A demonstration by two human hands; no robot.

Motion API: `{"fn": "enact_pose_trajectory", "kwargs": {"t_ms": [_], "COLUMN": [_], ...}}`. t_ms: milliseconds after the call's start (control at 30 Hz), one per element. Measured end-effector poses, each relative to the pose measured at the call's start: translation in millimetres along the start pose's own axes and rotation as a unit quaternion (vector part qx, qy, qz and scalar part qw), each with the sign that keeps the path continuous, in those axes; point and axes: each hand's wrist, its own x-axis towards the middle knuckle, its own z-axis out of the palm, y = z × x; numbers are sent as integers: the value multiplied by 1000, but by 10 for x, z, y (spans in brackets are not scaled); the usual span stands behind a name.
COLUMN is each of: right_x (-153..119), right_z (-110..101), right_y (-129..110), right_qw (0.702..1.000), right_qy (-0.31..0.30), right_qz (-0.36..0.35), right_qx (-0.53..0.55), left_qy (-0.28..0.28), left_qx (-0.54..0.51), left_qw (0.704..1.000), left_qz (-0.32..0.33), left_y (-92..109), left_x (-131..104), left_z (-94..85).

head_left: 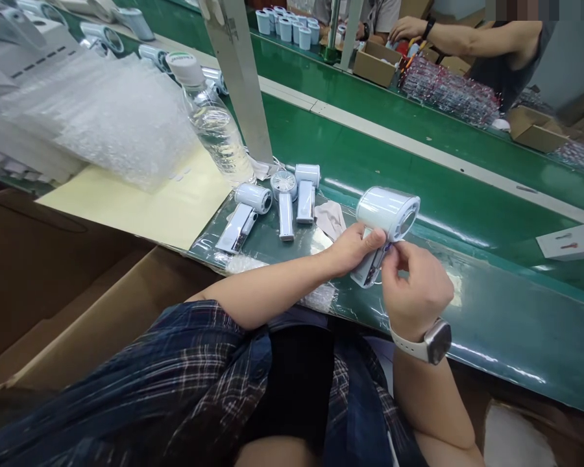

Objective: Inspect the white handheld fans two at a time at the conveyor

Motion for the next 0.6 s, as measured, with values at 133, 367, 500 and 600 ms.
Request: {"fn": "enact_pose_trajectory", "kwargs": {"t_ms": [133,367,500,600], "right_x": [9,-143,-284,-328], "right_z": [-12,-265,-317,-308], "right_y": [33,-37,-53,8], "right_qw": [999,981,926,821], "right_qy": [-3,-62,-81,-76], "right_qz": [-29,-54,176,346], "right_qx": [-18,178,323,447], "left_qy": [1,-10,-16,-25], "left_qx": [28,-42,-89,-99], "left_qw": [1000,998,993,992], "left_qz": [8,-46,-77,-79], "left_y": [21,74,46,0], "left_x": [-2,-53,-10,15], "left_z": [-4,55,5,-53]}}
